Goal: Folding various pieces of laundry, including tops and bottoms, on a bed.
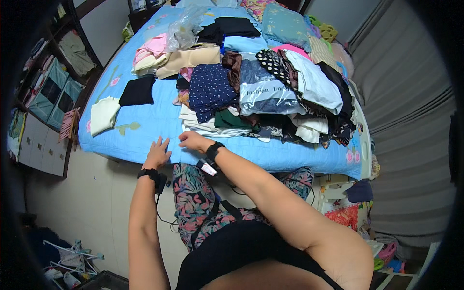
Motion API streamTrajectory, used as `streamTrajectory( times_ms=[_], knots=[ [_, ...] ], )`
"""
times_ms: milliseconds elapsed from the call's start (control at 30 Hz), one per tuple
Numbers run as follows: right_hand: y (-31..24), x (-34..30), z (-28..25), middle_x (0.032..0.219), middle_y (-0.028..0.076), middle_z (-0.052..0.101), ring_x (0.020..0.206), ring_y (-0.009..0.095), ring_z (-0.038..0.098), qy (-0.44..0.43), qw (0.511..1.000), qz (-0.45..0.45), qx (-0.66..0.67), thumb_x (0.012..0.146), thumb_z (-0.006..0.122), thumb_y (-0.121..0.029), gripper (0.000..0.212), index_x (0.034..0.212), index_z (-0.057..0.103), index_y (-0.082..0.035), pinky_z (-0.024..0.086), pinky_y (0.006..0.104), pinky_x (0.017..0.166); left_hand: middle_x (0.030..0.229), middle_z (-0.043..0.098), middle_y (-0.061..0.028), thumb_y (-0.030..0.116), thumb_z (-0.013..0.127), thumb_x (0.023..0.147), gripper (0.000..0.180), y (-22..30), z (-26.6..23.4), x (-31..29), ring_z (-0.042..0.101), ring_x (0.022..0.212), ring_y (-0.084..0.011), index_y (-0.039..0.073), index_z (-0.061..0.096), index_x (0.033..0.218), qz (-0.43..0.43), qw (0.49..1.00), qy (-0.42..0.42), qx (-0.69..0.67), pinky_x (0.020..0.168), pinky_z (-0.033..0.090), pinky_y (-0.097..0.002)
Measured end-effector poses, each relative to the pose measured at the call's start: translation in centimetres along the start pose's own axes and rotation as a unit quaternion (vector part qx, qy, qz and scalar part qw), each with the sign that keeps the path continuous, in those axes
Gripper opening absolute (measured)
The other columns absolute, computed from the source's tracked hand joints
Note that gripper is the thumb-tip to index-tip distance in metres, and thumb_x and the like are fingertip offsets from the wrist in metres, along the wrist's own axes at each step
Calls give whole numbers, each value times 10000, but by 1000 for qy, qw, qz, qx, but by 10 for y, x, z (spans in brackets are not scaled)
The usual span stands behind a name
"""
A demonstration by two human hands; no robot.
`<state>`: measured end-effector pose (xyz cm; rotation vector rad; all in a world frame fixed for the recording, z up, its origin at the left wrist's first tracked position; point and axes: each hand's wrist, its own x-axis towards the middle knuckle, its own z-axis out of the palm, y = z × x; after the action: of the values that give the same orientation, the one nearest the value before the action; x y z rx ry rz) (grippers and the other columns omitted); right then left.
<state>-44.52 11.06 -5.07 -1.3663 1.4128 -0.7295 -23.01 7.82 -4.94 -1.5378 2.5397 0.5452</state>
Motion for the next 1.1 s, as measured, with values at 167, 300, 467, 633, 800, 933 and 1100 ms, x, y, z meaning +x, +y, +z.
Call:
streamTrajectory(
  times_ms=[167,300,467,633,800,933,1100],
  knots=[
    [27,-70,-52,893,84,660,729,148,642,16,964,60,258,842,693,-76,250,1066,642,22,554,273,640,1519,344,-226,302,631,839,668,13,-7,-20,455,1289,-437,147,417,1452,20,998,-61,-1,1073,397,-446],
    [65,-120,-110,865,89,662,739,160,666,150,920,96,350,881,649,-70,146,1009,635,-1,596,294,661,1327,529,-241,342,649,789,615,38,-27,-23,559,1160,-420,117,536,1350,44,992,-119,30,988,460,-431],
    [114,-174,-154,884,142,698,771,221,690,241,828,169,478,905,657,-191,219,985,633,12,593,345,662,889,703,-49,246,718,824,392,57,-52,-2,637,776,-146,-1,689,1126,-42,930,-119,-346,695,515,-294],
    [137,-175,-167,761,50,671,586,124,583,254,802,207,500,926,594,-260,231,918,676,-44,541,310,591,970,682,-31,189,633,921,262,134,-67,61,604,814,-105,14,685,1110,-46,870,111,-478,718,489,-249],
    [143,-159,-168,663,5,620,489,97,479,240,778,254,523,909,562,-218,225,874,700,-45,492,296,534,986,690,-49,156,650,889,299,125,-67,140,619,796,-133,-3,673,1141,-24,879,270,-393,720,500,-273],
    [138,-148,-170,673,44,633,483,99,446,241,771,283,518,921,549,-272,285,849,674,-26,489,305,537,1014,717,-148,267,738,783,447,123,-66,176,699,887,-264,-45,667,1094,-106,883,275,-366,814,521,-336],
    [149,-143,-177,671,62,627,468,108,437,276,744,310,523,927,549,-307,277,824,613,-58,482,300,515,963,696,-146,267,825,746,498,157,-87,193,647,802,-212,-129,655,995,-171,825,147,-519,730,501,-341]
  ],
)
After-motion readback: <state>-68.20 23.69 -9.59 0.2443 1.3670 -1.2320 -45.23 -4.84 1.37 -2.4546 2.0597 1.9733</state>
